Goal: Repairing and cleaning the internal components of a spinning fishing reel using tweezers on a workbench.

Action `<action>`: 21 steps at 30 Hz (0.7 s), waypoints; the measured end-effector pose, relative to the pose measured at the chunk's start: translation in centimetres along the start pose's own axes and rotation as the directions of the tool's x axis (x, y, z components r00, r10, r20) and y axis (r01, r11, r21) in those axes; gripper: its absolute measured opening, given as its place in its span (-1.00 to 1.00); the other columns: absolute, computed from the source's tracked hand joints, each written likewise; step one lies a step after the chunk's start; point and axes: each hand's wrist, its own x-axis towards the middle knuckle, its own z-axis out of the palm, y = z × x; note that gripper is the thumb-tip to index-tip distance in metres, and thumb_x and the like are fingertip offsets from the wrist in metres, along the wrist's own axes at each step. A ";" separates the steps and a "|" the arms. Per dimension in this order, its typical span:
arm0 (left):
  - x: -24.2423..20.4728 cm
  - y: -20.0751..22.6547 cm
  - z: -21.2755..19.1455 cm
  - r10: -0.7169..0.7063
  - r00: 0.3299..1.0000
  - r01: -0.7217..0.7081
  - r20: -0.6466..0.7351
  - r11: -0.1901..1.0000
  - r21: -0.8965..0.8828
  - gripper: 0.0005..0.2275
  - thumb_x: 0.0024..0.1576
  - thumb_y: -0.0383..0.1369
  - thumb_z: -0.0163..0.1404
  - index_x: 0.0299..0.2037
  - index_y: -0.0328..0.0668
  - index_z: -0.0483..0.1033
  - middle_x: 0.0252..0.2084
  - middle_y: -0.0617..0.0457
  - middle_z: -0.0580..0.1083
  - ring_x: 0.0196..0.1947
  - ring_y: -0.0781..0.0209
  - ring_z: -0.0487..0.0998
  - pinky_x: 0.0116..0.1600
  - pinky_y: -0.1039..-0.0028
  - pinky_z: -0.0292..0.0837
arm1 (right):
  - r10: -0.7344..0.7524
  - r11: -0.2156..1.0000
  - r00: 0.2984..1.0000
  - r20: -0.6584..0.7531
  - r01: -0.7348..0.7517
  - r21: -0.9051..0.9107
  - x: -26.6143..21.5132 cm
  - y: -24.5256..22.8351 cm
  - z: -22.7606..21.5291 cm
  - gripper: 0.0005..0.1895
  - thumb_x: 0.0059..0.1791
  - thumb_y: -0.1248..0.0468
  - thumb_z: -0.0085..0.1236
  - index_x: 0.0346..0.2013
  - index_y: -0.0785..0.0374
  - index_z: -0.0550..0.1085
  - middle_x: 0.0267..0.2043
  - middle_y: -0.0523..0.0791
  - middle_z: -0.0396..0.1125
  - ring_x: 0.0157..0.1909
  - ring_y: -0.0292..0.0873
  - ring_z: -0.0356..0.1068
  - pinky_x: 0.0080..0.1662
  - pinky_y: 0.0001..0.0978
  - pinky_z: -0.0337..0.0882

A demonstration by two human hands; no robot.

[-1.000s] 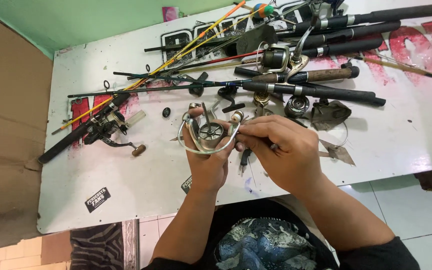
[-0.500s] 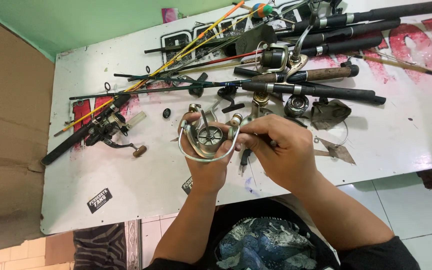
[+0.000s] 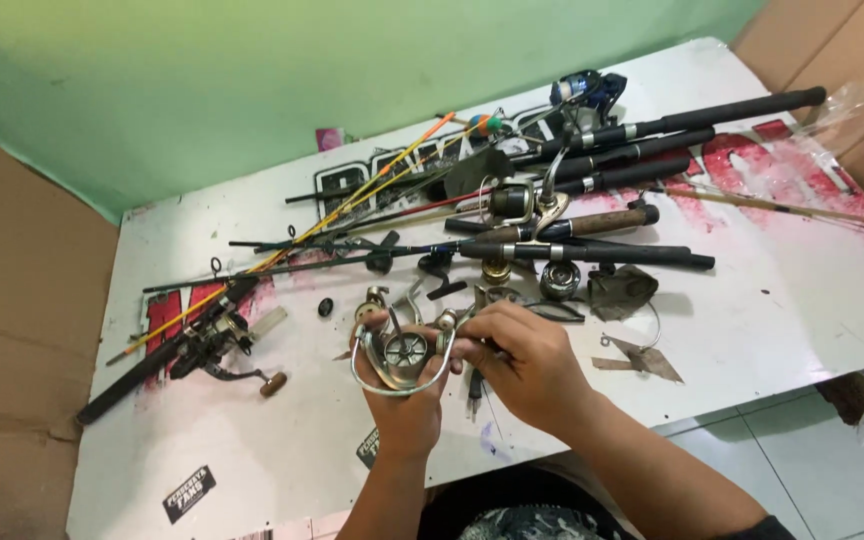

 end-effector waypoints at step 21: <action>-0.1 0.1 0.3 -0.010 0.999 0.015 -0.044 0.994 0.105 -0.34 -0.01 -0.77 -0.02 0.31 -0.11 0.08 -0.13 -0.22 0.49 -0.31 0.15 0.50 -0.24 0.41 0.48 | 0.044 0.998 0.993 0.111 -0.050 0.049 0.2 -0.9 -1.1 -0.89 -0.09 0.42 0.27 -0.30 0.28 0.51 -0.41 -0.16 0.43 -0.62 -0.37 0.19 -0.58 -0.53 0.16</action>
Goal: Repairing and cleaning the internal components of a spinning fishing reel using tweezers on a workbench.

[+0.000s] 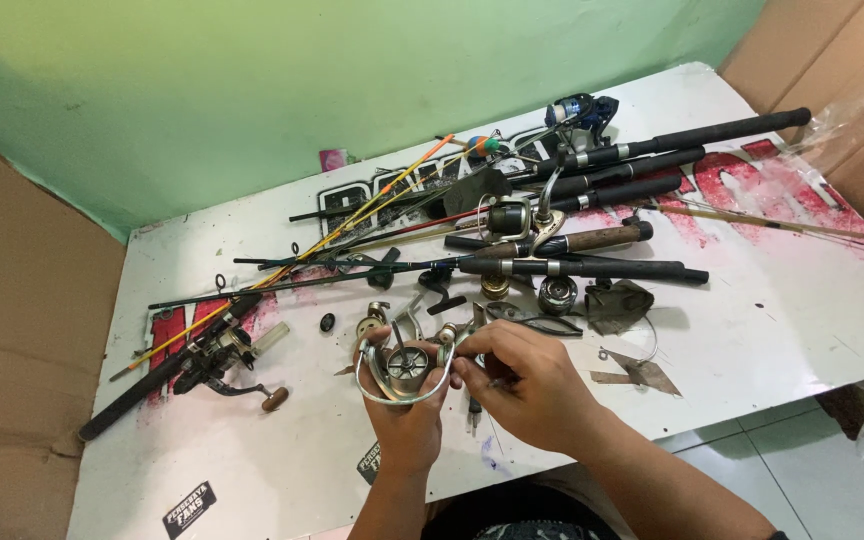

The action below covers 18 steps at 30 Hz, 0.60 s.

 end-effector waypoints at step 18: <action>-0.2 -0.2 -0.5 -0.010 1.000 0.012 0.017 0.997 -0.071 -0.33 0.01 -0.76 0.00 0.33 -0.10 0.10 -0.11 -0.21 0.50 -0.29 0.11 0.48 -0.18 0.36 0.47 | 0.002 1.000 1.000 -0.022 -0.003 -0.013 0.2 -0.8 0.1 -0.91 -0.10 0.45 0.25 -0.32 0.30 0.52 -0.43 -0.17 0.40 -0.60 -0.33 0.17 -0.55 -0.49 0.16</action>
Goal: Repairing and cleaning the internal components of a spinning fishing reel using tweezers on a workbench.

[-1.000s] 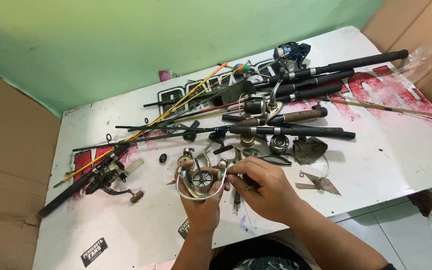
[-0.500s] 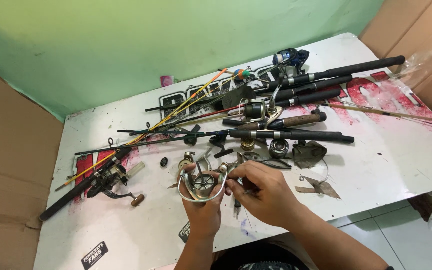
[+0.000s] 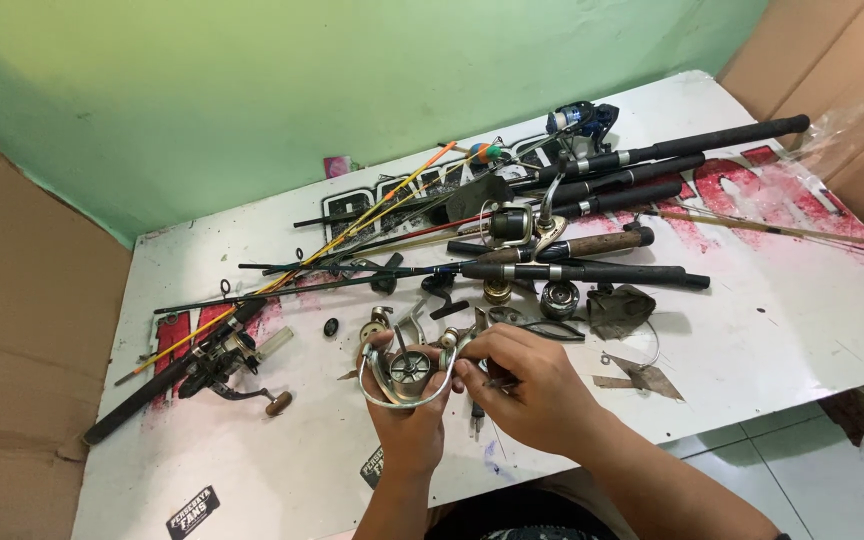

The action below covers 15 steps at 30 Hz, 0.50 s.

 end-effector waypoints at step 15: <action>0.1 0.1 0.1 -0.007 1.000 0.008 -0.031 1.000 0.013 -0.34 -0.01 -0.78 0.01 0.31 -0.11 0.11 -0.10 -0.22 0.48 -0.29 0.10 0.52 -0.20 0.39 0.50 | 0.065 0.997 0.998 0.006 -0.065 0.037 -0.3 0.3 0.0 -0.93 -0.08 0.39 0.28 -0.33 0.27 0.55 -0.43 -0.21 0.44 -0.59 -0.34 0.21 -0.51 -0.52 0.22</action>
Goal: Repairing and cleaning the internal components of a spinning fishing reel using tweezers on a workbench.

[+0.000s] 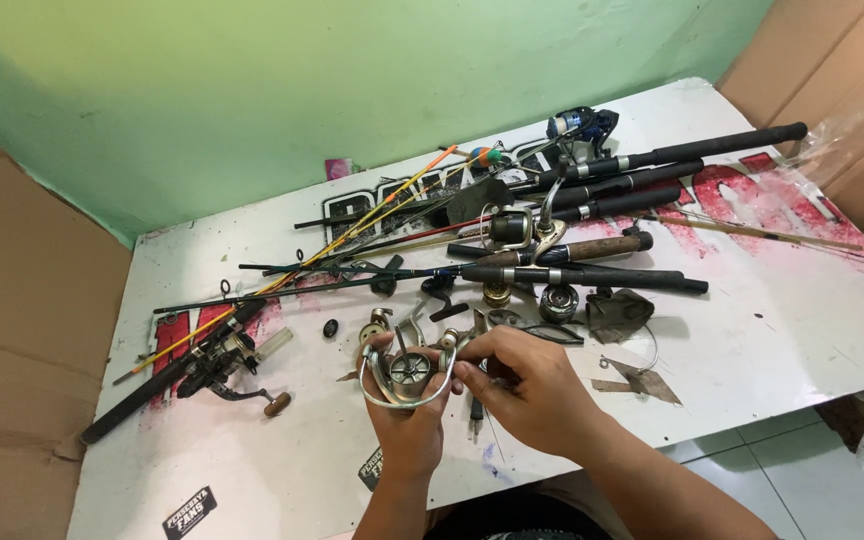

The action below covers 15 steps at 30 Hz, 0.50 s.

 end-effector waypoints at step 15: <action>0.0 0.2 0.2 0.027 1.000 -0.027 -0.006 0.995 0.101 -0.35 0.00 -0.76 0.03 0.29 -0.12 0.11 -0.09 -0.19 0.49 -0.30 0.09 0.54 -0.17 0.36 0.51 | -0.032 0.995 0.999 0.043 0.035 -0.089 -0.1 0.7 0.8 -0.96 0.03 0.37 0.12 -0.26 0.30 0.48 -0.42 -0.15 0.36 -0.53 -0.28 0.20 -0.48 -0.41 0.21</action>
